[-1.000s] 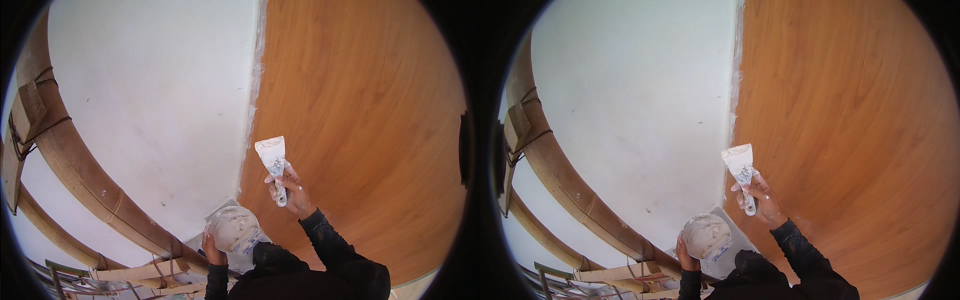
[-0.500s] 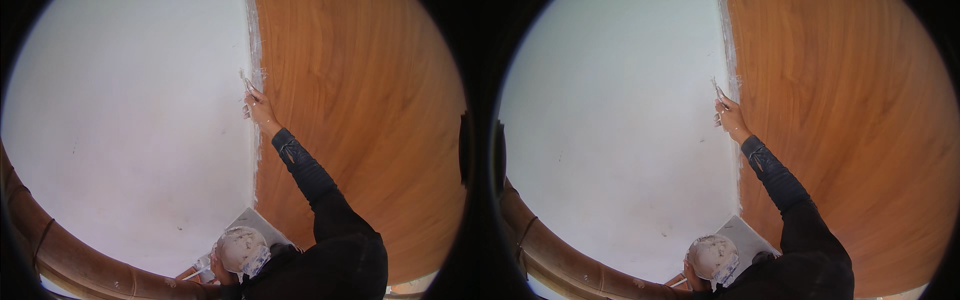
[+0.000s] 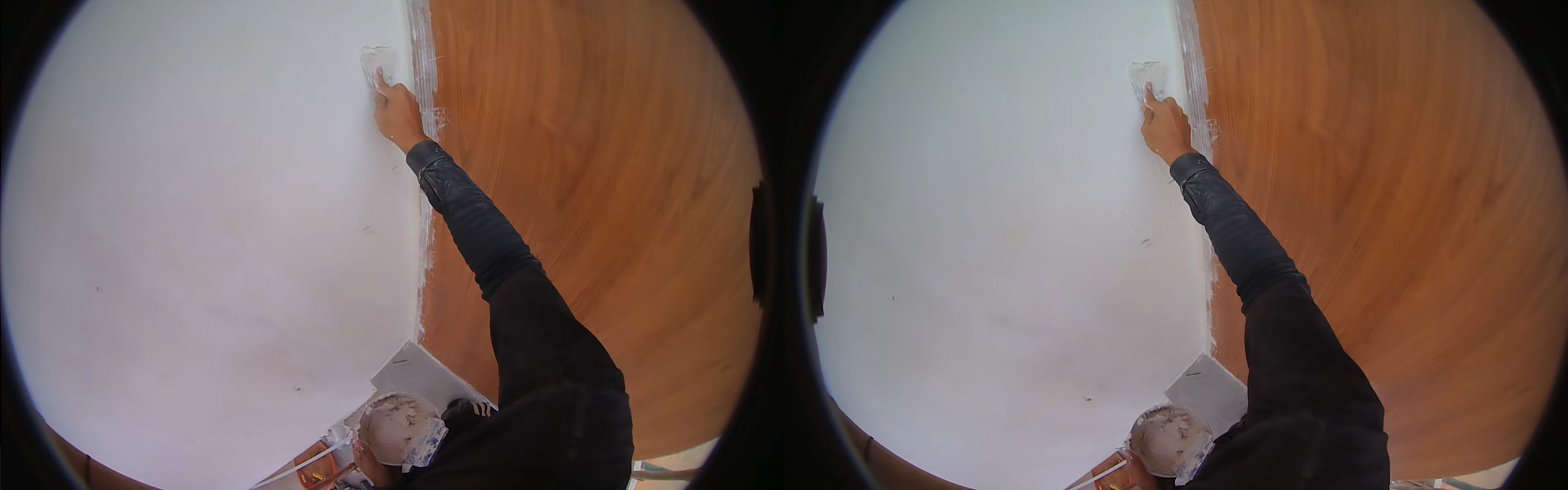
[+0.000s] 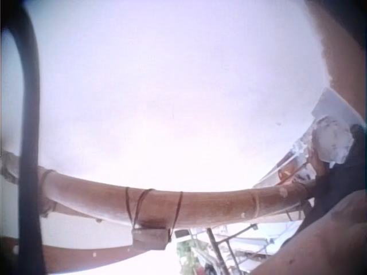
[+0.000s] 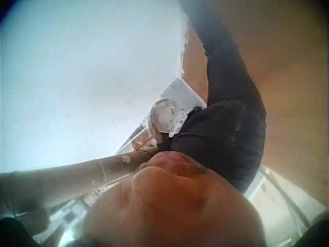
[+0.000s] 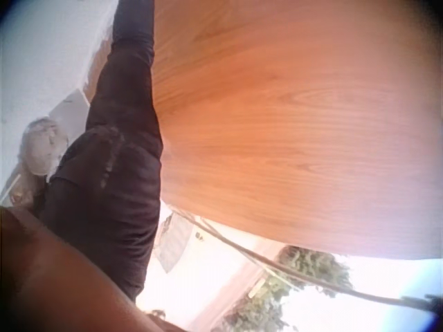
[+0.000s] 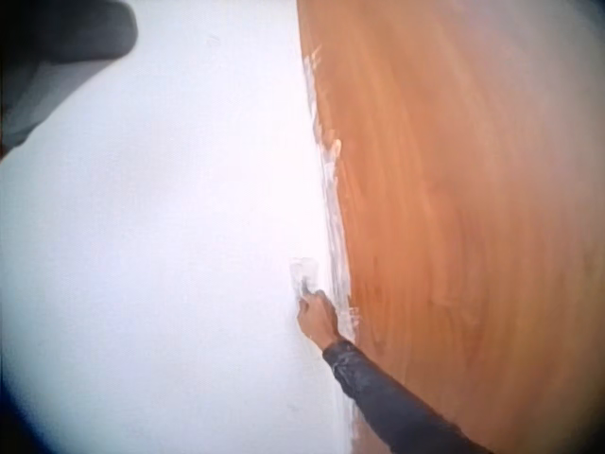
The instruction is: The person applies filler to the top edge of a wall using a putty knife and then sits on the floor to mix more filler in a container.
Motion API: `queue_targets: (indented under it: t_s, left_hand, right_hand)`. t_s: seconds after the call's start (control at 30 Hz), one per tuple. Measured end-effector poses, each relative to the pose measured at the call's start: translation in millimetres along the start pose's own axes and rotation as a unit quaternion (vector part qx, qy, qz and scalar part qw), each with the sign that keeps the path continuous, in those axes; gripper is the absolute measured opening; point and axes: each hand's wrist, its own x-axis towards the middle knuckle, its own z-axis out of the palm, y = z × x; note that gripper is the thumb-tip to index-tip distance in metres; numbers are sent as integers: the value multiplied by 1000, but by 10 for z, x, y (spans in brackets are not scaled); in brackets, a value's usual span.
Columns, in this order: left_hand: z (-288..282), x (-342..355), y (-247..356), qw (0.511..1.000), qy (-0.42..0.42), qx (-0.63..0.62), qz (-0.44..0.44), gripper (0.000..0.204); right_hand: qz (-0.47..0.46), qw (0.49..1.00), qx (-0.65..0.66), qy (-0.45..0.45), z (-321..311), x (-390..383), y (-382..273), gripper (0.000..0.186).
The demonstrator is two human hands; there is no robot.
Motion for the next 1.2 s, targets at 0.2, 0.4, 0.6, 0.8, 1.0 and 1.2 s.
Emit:
queue_targets:
  t_s: [0.2, 0.4, 0.6, 0.8, 1.0, 1.2]
  left_hand:
    - [253, 189, 439, 994, -95, -46, 21, 55]
    - [287, 234, 426, 991, -108, -49, 66, 58]
    - [470, 41, 385, 988, -70, -136, 20, 57]
    - [261, 120, 598, 995, -96, -17, 6, 55]
    - [365, 149, 466, 984, -139, -113, 11, 57]
    - [335, 9, 494, 992, -81, -92, -7, 57]
  right_hand:
    - [-6, 991, -66, -118, -384, -146, -239, 38]
    - [114, 992, 31, -50, -471, 261, -247, 38]
    - [183, 971, 73, -136, -200, 174, -659, 43]
    - [141, 961, 13, -235, -519, -215, -861, 36]
    - [162, 984, -1, -79, -751, 421, -612, 36]
    - [161, 970, 10, -182, -455, -41, -544, 37]
